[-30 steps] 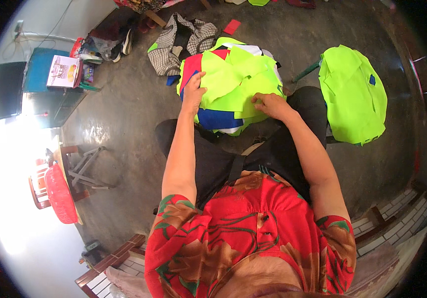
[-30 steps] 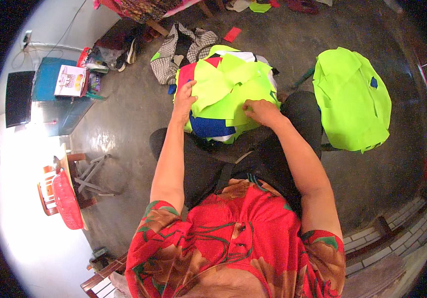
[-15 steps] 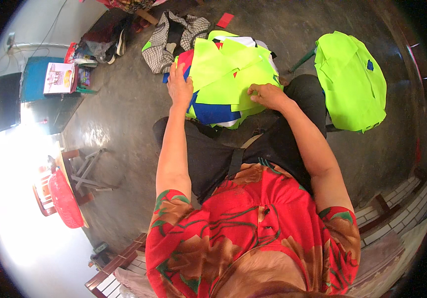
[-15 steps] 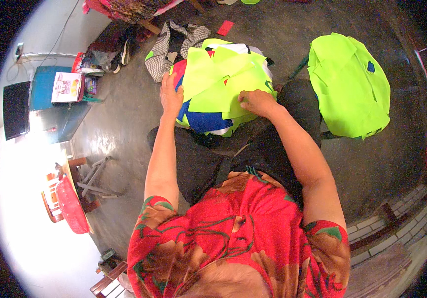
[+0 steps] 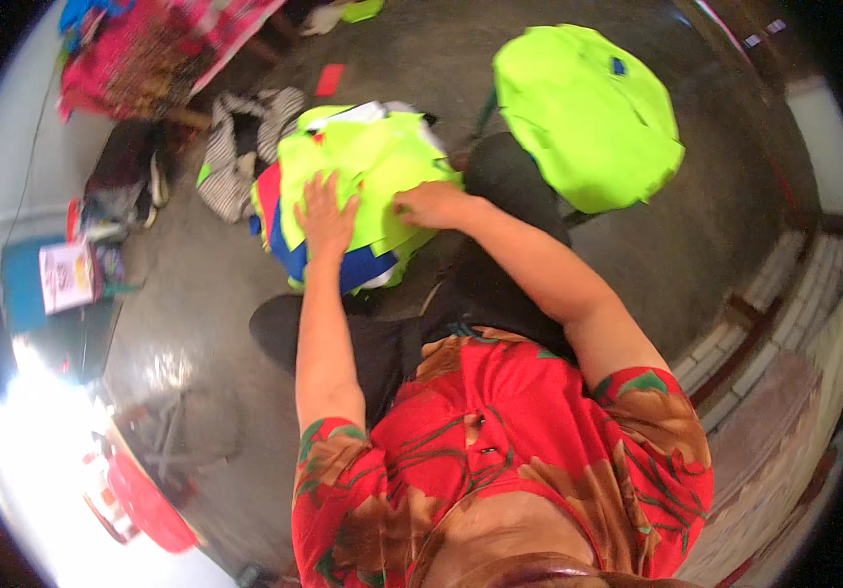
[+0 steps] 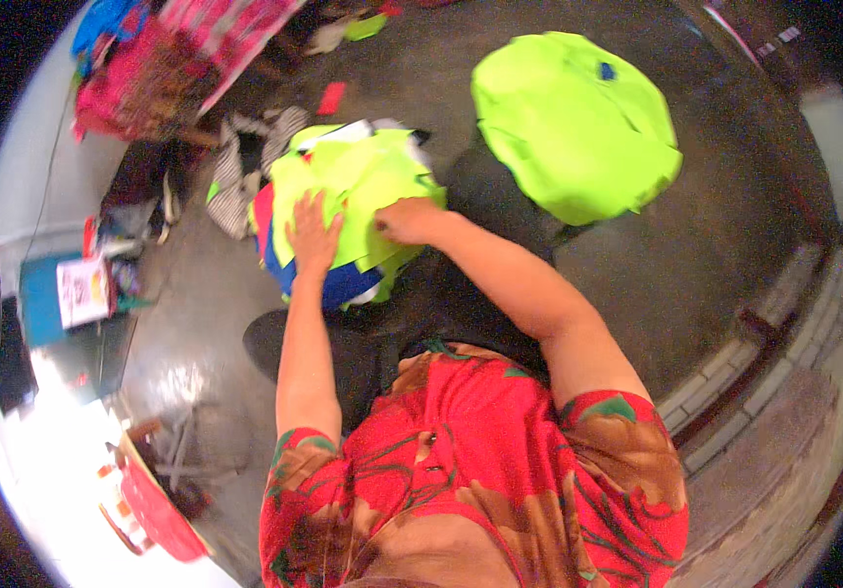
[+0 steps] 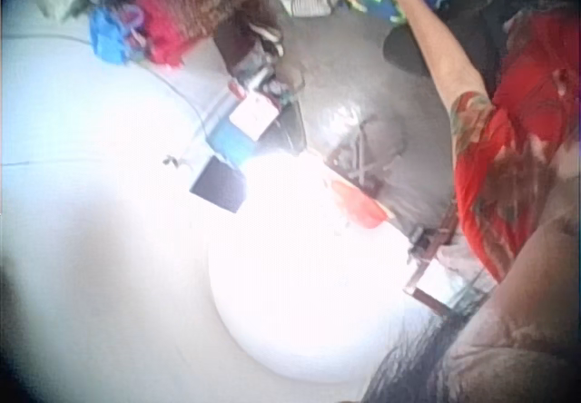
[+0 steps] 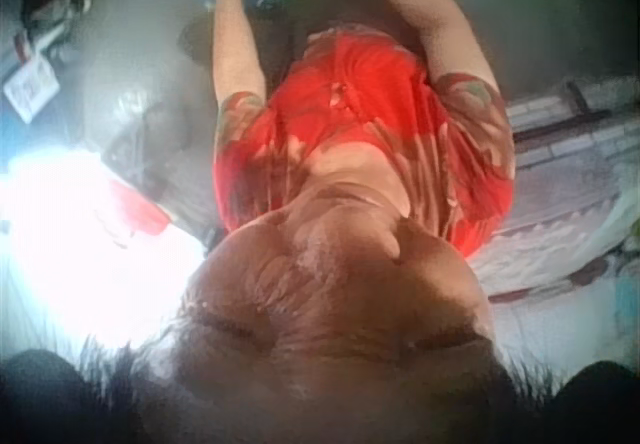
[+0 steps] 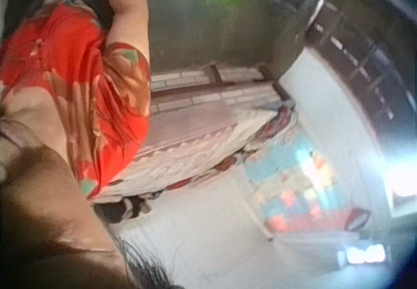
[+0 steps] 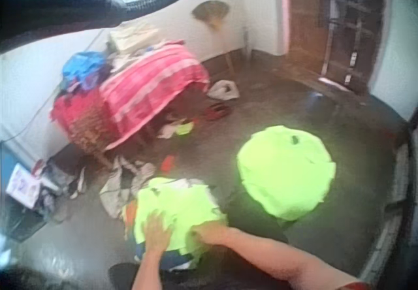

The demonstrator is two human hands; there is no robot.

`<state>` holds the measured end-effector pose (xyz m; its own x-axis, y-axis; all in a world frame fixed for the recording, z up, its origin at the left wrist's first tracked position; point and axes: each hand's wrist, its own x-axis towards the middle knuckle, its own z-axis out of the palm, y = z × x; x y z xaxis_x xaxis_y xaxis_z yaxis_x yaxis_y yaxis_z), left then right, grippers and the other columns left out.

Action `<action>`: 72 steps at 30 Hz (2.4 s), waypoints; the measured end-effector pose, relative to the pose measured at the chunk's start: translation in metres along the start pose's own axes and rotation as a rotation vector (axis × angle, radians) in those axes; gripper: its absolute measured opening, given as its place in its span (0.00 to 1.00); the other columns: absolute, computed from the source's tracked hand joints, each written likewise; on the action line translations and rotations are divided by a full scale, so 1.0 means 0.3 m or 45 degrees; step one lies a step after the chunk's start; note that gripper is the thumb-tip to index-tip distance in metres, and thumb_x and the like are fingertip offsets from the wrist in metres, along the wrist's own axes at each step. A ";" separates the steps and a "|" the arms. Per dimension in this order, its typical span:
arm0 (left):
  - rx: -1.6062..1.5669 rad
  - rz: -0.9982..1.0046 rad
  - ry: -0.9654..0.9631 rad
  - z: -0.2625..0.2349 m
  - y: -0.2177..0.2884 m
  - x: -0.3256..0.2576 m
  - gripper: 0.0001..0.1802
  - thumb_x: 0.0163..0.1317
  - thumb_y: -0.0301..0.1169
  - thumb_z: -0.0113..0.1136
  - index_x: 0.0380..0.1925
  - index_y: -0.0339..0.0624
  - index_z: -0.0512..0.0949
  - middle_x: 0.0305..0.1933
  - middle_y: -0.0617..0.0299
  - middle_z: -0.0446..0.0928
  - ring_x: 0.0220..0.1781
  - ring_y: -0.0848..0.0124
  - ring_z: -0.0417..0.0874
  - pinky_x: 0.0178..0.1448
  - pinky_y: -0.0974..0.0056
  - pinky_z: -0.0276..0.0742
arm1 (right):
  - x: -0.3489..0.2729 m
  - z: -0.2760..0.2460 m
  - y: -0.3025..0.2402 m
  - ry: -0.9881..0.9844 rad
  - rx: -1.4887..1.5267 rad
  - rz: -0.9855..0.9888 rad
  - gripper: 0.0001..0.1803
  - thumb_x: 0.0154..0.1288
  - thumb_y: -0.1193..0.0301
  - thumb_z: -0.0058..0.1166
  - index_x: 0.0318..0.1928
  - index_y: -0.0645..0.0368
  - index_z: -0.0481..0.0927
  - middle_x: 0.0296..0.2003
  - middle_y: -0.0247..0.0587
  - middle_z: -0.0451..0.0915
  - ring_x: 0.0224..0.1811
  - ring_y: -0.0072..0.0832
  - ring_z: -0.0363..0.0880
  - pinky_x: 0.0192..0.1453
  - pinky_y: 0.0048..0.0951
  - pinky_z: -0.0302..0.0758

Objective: The person sits on the floor and assembles a colorful fabric craft by layering various colored fabric pieces onto a base. They pick up pieces from a pile, place them on the craft, and smooth them down to create a patterned surface.

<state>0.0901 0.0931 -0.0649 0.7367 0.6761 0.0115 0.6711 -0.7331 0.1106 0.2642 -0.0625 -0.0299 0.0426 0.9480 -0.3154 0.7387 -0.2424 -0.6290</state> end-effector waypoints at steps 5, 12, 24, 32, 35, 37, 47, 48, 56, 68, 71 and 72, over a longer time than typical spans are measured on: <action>-0.029 0.028 -0.045 -0.038 0.002 0.006 0.34 0.63 0.51 0.50 0.68 0.56 0.58 0.74 0.58 0.50 0.76 0.57 0.46 0.72 0.40 0.40 | -0.003 0.001 -0.002 -0.004 0.018 0.033 0.17 0.60 0.59 0.54 0.48 0.48 0.77 0.41 0.45 0.82 0.45 0.44 0.80 0.48 0.42 0.75; -0.144 0.188 0.200 -0.084 0.030 -0.148 0.34 0.62 0.47 0.53 0.66 0.48 0.60 0.73 0.53 0.51 0.76 0.54 0.46 0.72 0.41 0.41 | -0.011 -0.005 -0.016 0.034 0.024 0.040 0.14 0.57 0.61 0.54 0.42 0.49 0.80 0.39 0.42 0.82 0.44 0.39 0.81 0.46 0.40 0.76; -0.041 0.030 0.024 -0.030 0.073 -0.249 0.34 0.64 0.52 0.49 0.66 0.48 0.58 0.73 0.54 0.50 0.75 0.55 0.46 0.72 0.39 0.40 | -0.122 -0.105 -0.089 0.483 0.216 -0.225 0.13 0.61 0.66 0.54 0.45 0.53 0.79 0.37 0.44 0.82 0.40 0.38 0.81 0.43 0.38 0.76; -0.035 0.035 0.074 -0.024 0.075 -0.250 0.34 0.62 0.49 0.53 0.66 0.50 0.59 0.74 0.57 0.50 0.76 0.56 0.46 0.73 0.41 0.40 | -0.417 -0.444 0.122 1.304 -0.248 0.017 0.27 0.52 0.83 0.52 0.54 0.49 0.75 0.54 0.41 0.75 0.59 0.40 0.71 0.60 0.37 0.70; -0.079 0.017 0.075 -0.032 0.083 -0.250 0.35 0.61 0.48 0.55 0.66 0.51 0.60 0.73 0.58 0.51 0.76 0.57 0.46 0.73 0.41 0.39 | -0.482 -0.458 0.274 1.079 -0.403 0.161 0.36 0.49 0.80 0.54 0.62 0.47 0.68 0.64 0.42 0.65 0.68 0.39 0.60 0.66 0.42 0.62; -0.090 0.010 0.060 -0.039 0.089 -0.247 0.34 0.60 0.47 0.56 0.65 0.50 0.60 0.73 0.58 0.51 0.76 0.57 0.46 0.73 0.41 0.39 | -0.482 -0.427 0.356 1.001 -0.278 0.110 0.37 0.49 0.77 0.54 0.64 0.46 0.66 0.66 0.44 0.62 0.70 0.41 0.58 0.67 0.45 0.60; -0.093 0.016 0.066 -0.040 0.079 -0.250 0.34 0.60 0.46 0.56 0.65 0.49 0.60 0.73 0.57 0.52 0.76 0.58 0.47 0.73 0.42 0.40 | -0.394 -0.377 0.378 1.143 -0.284 0.387 0.25 0.57 0.64 0.59 0.57 0.41 0.75 0.63 0.40 0.67 0.68 0.40 0.61 0.64 0.48 0.58; -0.096 0.015 0.067 -0.042 0.080 -0.251 0.34 0.61 0.46 0.56 0.65 0.49 0.60 0.73 0.57 0.52 0.76 0.58 0.47 0.73 0.42 0.40 | -0.385 -0.366 0.386 1.195 -0.301 0.377 0.23 0.58 0.65 0.59 0.56 0.40 0.76 0.62 0.39 0.69 0.68 0.39 0.62 0.64 0.48 0.58; -0.139 0.009 0.094 -0.045 0.082 -0.259 0.34 0.60 0.46 0.56 0.65 0.49 0.61 0.73 0.57 0.52 0.76 0.58 0.47 0.74 0.42 0.39 | -0.358 -0.340 0.486 1.631 0.043 0.175 0.15 0.64 0.66 0.53 0.46 0.62 0.79 0.40 0.43 0.81 0.46 0.33 0.78 0.48 0.29 0.71; -0.144 0.000 0.101 -0.041 0.077 -0.255 0.34 0.61 0.47 0.55 0.65 0.49 0.61 0.73 0.57 0.51 0.76 0.58 0.46 0.74 0.43 0.38 | -0.361 -0.388 0.206 1.777 0.718 0.097 0.16 0.69 0.63 0.51 0.42 0.67 0.79 0.27 0.31 0.77 0.32 0.16 0.69 0.39 0.21 0.69; -0.157 -0.014 0.095 -0.040 0.075 -0.257 0.34 0.61 0.47 0.55 0.65 0.49 0.61 0.73 0.57 0.51 0.76 0.58 0.46 0.74 0.43 0.37 | -0.312 -0.307 0.049 1.435 0.785 0.028 0.11 0.66 0.68 0.54 0.42 0.62 0.80 0.28 0.27 0.76 0.32 0.14 0.69 0.39 0.21 0.70; -0.170 -0.007 0.079 -0.047 0.084 -0.250 0.34 0.61 0.47 0.55 0.65 0.49 0.61 0.73 0.57 0.51 0.76 0.58 0.46 0.74 0.43 0.37 | -0.265 -0.241 0.095 1.380 0.759 -0.041 0.09 0.67 0.68 0.53 0.38 0.63 0.79 0.25 0.23 0.70 0.30 0.14 0.65 0.36 0.20 0.67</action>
<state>0.0507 0.0250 -0.0491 0.7239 0.6862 0.0716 0.6549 -0.7161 0.2416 0.3304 -0.1300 0.0288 0.7746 0.5678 0.2785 0.3401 -0.0027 -0.9404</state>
